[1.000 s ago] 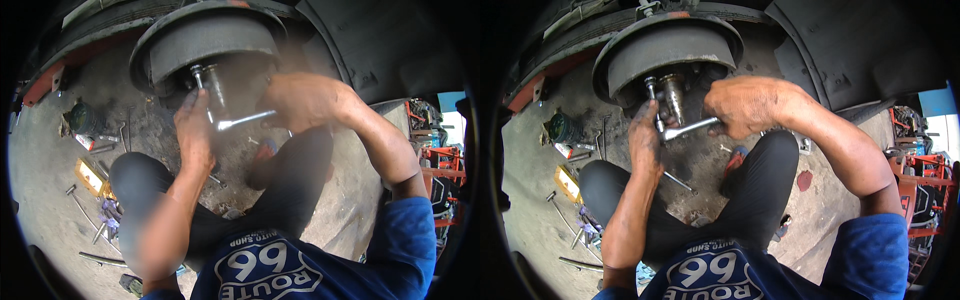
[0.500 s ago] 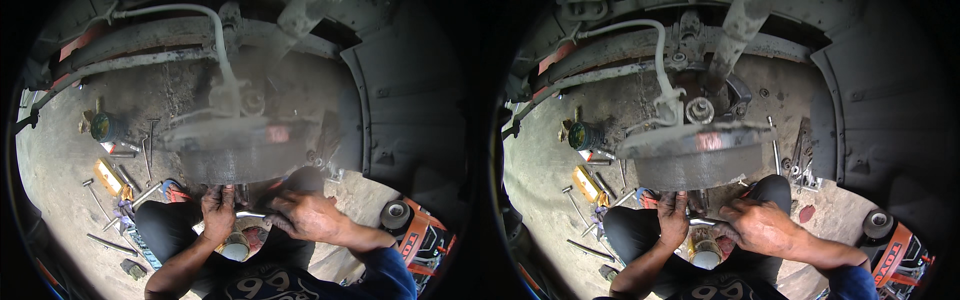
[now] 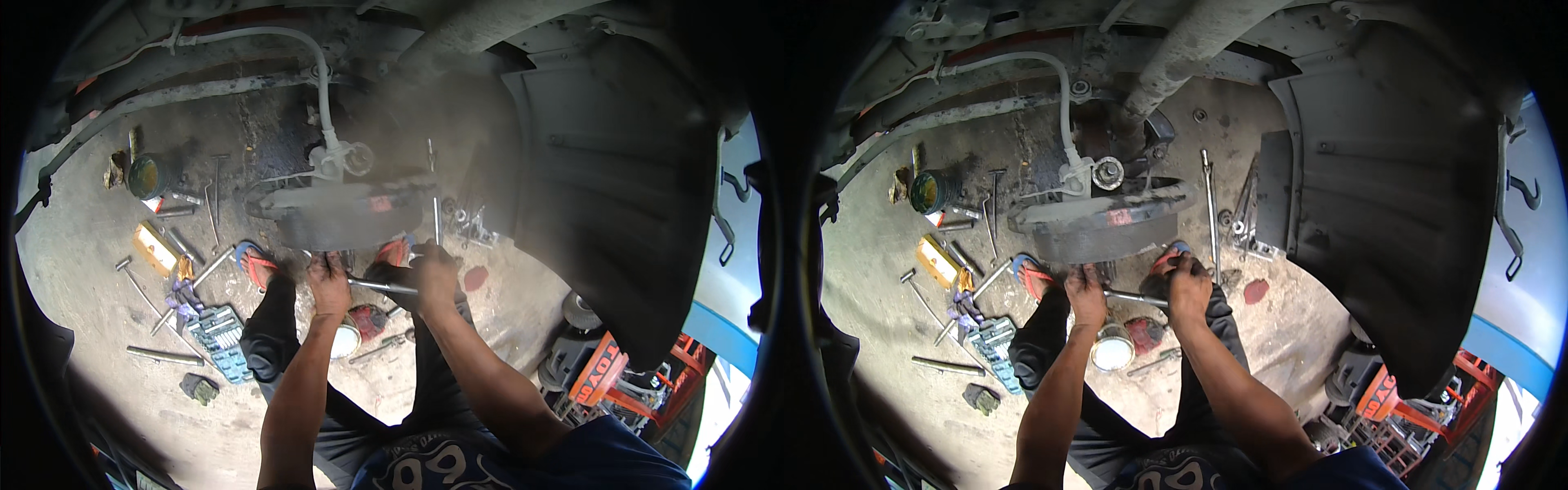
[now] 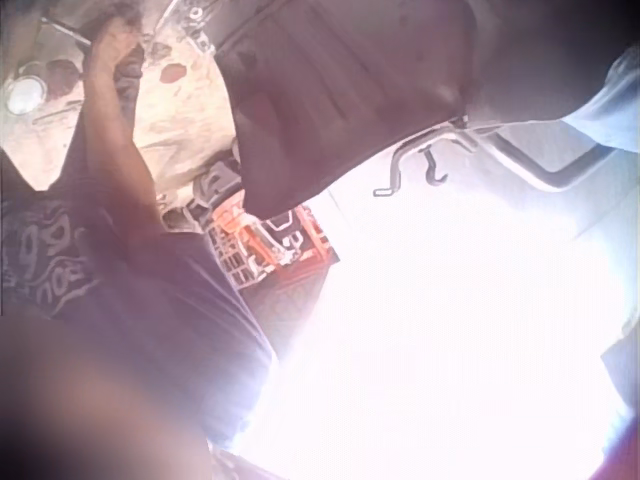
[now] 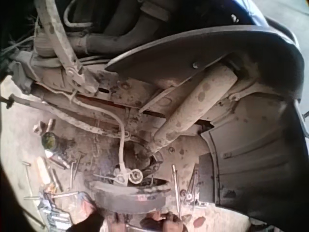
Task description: The person sits on the floor and uses a socket wrench and hammer to loosen and remove bolts from a vehicle's wheel hub. They repeatedly strike the tool and adjust their grip while working on the brake drum assembly.
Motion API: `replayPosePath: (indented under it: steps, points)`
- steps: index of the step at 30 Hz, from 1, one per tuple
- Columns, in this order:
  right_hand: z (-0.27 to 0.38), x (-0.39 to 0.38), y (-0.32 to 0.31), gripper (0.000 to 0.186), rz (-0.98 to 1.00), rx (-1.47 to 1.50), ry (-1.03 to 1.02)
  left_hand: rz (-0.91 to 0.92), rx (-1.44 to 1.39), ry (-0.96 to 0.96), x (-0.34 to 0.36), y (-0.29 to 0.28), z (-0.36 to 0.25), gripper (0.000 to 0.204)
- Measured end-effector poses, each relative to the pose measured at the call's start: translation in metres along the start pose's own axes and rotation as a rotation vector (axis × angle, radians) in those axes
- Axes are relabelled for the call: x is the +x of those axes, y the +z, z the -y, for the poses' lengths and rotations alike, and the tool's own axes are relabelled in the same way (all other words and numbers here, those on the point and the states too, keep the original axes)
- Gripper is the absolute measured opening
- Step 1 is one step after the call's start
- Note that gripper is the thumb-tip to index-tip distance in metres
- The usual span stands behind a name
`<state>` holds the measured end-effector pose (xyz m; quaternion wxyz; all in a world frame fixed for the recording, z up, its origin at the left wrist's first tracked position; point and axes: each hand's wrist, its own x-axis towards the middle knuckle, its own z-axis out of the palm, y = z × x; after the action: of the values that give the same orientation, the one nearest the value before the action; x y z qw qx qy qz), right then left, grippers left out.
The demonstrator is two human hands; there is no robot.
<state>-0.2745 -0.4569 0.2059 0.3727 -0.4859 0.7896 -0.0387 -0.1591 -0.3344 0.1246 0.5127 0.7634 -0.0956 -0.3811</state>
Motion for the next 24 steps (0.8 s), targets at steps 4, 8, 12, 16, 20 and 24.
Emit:
replayPosePath:
  steps: [4, 8, 12, 16, 20, 24]
  points:
    - [-0.018, 0.017, 0.011, 0.043, -0.181, 0.044, 0.024, -0.010, 0.294, 0.187, -0.001, 0.003, 0.021, 0.023]
    - [-0.035, 0.037, 0.025, 0.039, -0.301, -0.162, -0.085, -0.056, 0.985, 0.631, -0.002, -0.001, 0.040, 0.018]
    - [-0.060, 0.079, 0.045, 0.034, -0.250, -0.072, 0.057, 0.059, 0.943, 0.528, 0.001, -0.002, 0.034, 0.015]
    - [-0.103, 0.123, 0.075, 0.033, -0.163, -0.126, 0.044, 0.015, 0.463, 0.253, 0.003, 0.002, 0.019, 0.014]
    - [-0.128, 0.147, 0.114, 0.026, -0.044, 0.358, 0.248, -0.062, 0.433, 0.287, 0.001, 0.003, 0.013, 0.016]
    - [-0.098, 0.126, 0.096, 0.018, 0.541, 0.821, 0.496, 0.107, 0.594, 0.026, -0.003, 0.001, 0.016, 0.020]
